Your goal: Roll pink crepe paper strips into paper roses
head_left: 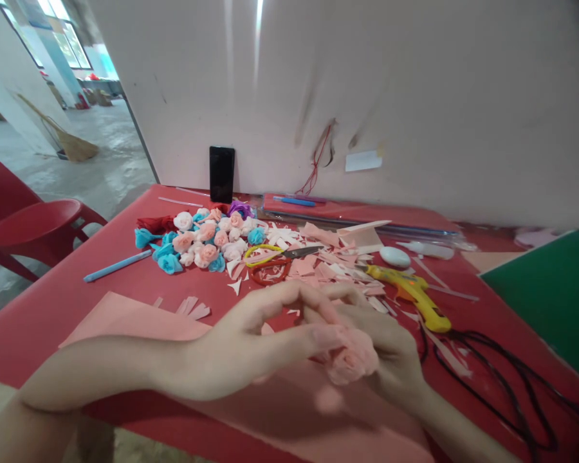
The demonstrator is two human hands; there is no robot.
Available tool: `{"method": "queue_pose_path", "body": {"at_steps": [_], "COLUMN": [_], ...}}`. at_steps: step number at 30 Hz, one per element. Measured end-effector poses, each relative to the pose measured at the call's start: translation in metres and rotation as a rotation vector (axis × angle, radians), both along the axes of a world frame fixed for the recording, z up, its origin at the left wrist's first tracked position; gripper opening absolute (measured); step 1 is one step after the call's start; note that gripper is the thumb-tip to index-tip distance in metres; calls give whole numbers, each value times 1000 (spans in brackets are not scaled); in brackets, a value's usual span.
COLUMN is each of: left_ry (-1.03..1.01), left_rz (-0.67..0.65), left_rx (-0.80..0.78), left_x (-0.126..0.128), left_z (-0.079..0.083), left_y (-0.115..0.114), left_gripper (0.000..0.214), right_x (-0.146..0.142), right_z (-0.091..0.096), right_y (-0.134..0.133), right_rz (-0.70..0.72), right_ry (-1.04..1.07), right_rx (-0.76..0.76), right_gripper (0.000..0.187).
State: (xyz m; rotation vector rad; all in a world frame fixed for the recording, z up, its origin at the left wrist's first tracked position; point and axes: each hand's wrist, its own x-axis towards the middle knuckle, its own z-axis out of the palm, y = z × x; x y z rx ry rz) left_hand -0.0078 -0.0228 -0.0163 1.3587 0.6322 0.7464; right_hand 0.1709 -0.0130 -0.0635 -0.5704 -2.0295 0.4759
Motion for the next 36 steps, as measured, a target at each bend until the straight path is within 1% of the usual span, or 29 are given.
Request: {"method": "queue_pose_path", "body": {"at_steps": [2,5,7,10,12,13,19,22,25,29,31,33,36], "left_ry": [-14,7,-41,-115,-94,-77,-64,-49,-53,-48,-43,-39,-14], "left_rz": [-4,-10,22,134,190,208,198,208,192,226,212,191,242], "left_rx": [44,19,39,219,318,340,327,348,352,368,389,449,663], "left_x": [0,0,-1,-2,-3,-3,0,0,0,0,-1,-2,-2], "left_z": [-3,-8,-9,-10,-11,-11,-12,-11,-11,-12,-13,-13,-14], "left_y": [2,4,4,6,8,8,7,7,7,7,7,8,12], "left_gripper": [10,13,11,8,12,12,13,14,12,14,12,8,5], "right_x": [0,0,0,0,-1,-1,-2,-1,-1,-2,-2,-2,-2], "right_z": [1,2,3,4,4,4,3,4,5,6,6,6,6], "right_y": [-1,-3,-4,-4,-4,-3,-6,-7,-7,-7,-6,-7,-7], "right_rz": [-5,-11,-15,-44,-59,-63,-69,-57,-68,-64,-67,-71,-81], "right_ry": [-9,-2,27,55,66,73,85,73,75,73,83,92,96], "right_rx": [10,10,4,-27,-49,-56,-88,-90,-76,-88,-99,-105,-99], "right_gripper": [28,29,30,27,25,24,27,25,29,32,33,30,25]}}
